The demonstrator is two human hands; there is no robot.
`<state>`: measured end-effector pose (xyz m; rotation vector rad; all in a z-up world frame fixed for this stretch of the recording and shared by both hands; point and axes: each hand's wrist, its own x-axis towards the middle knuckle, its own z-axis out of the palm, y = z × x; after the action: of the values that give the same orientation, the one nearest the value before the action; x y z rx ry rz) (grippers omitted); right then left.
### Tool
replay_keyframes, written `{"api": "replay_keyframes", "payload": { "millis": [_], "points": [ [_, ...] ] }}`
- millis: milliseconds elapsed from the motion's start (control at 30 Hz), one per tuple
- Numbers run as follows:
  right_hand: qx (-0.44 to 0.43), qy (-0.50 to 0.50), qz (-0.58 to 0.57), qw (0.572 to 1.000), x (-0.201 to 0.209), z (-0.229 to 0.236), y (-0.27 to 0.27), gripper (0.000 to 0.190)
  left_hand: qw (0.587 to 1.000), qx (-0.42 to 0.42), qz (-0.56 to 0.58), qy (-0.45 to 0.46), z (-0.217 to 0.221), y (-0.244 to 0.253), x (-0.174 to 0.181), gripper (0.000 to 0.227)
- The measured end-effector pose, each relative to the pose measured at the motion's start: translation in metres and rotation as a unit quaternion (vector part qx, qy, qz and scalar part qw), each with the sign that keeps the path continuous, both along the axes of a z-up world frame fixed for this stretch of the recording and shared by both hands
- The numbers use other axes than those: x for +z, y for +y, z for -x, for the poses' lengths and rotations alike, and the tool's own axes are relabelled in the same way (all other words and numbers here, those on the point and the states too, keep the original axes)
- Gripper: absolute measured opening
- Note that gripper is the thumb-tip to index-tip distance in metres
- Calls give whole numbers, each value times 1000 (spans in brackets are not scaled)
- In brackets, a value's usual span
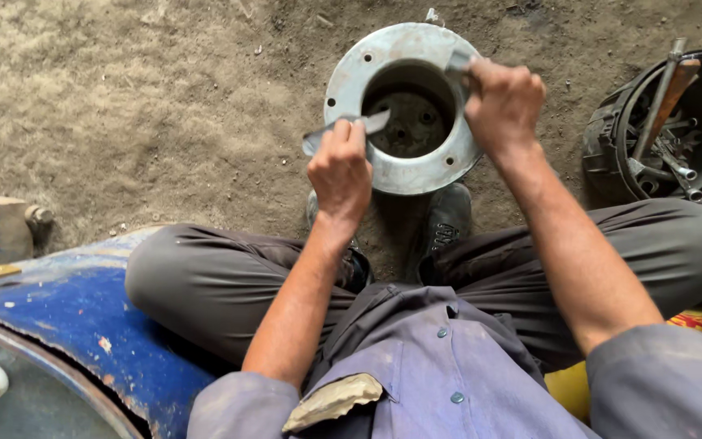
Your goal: The person sands the surface and inside of a large cylindrical metal part with pieces of sandpaper by hand.
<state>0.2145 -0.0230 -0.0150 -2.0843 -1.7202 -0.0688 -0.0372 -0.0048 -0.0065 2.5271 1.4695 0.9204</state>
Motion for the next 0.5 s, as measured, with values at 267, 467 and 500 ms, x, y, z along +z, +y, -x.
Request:
{"api": "replay_keyframes", "payload": {
  "millis": [267,467,500],
  "points": [
    [23,-54,-81,995,17,58,-99,32,999,8,-36,34,-2,8,-25,19],
    [-3,-114,-94,989,11,7,-24,21,998,14,-7,53,-3,7,-12,16],
    [-6,-64,-72,995,11,3,-17,16,999,10,-9,48,-2,5,-9,18]
  ]
}}
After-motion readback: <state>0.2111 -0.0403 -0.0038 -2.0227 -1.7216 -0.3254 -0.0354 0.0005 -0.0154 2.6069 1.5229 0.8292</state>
